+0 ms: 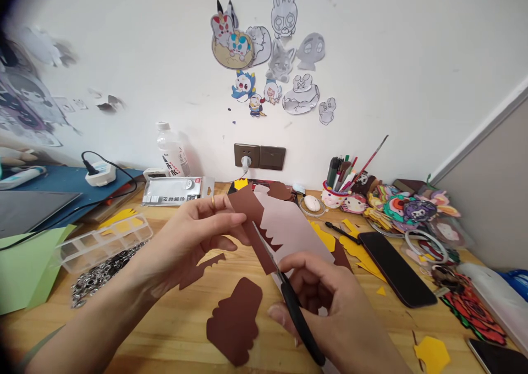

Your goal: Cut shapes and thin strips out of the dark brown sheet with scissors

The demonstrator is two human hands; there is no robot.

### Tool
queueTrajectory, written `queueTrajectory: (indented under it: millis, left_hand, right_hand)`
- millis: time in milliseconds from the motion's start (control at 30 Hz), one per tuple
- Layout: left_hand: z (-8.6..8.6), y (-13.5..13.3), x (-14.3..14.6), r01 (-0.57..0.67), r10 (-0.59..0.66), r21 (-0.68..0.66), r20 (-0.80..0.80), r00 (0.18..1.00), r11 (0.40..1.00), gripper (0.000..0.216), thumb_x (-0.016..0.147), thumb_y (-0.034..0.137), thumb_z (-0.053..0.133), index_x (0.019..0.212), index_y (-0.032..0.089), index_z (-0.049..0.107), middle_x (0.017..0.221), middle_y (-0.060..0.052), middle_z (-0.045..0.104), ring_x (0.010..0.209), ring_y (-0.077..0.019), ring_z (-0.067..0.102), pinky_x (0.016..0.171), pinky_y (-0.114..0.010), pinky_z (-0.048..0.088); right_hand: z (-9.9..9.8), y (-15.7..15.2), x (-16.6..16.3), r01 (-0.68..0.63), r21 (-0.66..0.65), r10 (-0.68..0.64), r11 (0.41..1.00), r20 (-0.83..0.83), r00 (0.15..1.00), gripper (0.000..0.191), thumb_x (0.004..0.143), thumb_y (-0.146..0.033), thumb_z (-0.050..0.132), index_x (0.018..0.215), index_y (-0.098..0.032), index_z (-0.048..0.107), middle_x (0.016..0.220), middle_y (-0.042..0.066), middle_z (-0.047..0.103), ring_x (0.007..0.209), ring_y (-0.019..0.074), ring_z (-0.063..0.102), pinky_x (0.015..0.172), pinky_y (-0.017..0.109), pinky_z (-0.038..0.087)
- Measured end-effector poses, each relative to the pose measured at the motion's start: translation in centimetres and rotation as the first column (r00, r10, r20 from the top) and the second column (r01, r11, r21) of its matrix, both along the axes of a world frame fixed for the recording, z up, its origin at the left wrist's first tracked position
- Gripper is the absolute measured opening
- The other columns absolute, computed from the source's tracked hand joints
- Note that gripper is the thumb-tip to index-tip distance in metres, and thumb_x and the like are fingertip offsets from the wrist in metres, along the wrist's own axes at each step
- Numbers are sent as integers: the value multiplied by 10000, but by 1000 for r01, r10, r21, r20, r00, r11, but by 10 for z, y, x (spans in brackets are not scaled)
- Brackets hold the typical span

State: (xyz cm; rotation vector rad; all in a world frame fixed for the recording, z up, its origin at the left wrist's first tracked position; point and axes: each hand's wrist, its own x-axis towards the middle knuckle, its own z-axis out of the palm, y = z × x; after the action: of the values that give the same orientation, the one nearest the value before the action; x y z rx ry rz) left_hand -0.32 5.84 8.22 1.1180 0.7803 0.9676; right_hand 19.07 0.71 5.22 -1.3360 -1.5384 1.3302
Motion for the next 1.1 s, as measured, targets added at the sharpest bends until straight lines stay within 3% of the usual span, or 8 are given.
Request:
queueTrajectory:
  millis: [167, 600, 1100]
  left_hand:
    - [0, 0, -1, -34, 34, 15, -13, 999, 999, 146, 696, 251, 646, 629, 149, 566, 622, 14, 644, 636, -68, 602, 565, -131, 425]
    - [-2, 2, 1, 5, -6, -15, -29, 1000, 1000, 145, 672, 237, 664, 610, 134, 581, 613, 7, 653, 598, -55, 576, 554, -130, 417]
    - [0, 1, -1, 13, -13, 3, -50, 999, 1000, 136, 674, 224, 656, 602, 132, 588, 619, -6, 659, 606, -67, 587, 570, -143, 431]
  right_hand:
    - [0, -2, 1, -59, 10, 59, 998, -15, 998, 204, 668, -224, 659, 845, -228, 558, 598, -48, 468, 497, 91, 396, 402, 173, 374]
    - [-3, -1, 3, -70, 30, 71, 997, -25, 997, 231, 669, -198, 653, 870, -257, 557, 602, -44, 485, 515, 99, 408, 408, 172, 363]
    - [-4, 0, 1, 27, 22, -27, 999, -9, 1000, 249, 619, -210, 702, 832, -256, 580, 576, -58, 475, 470, 83, 403, 388, 168, 362]
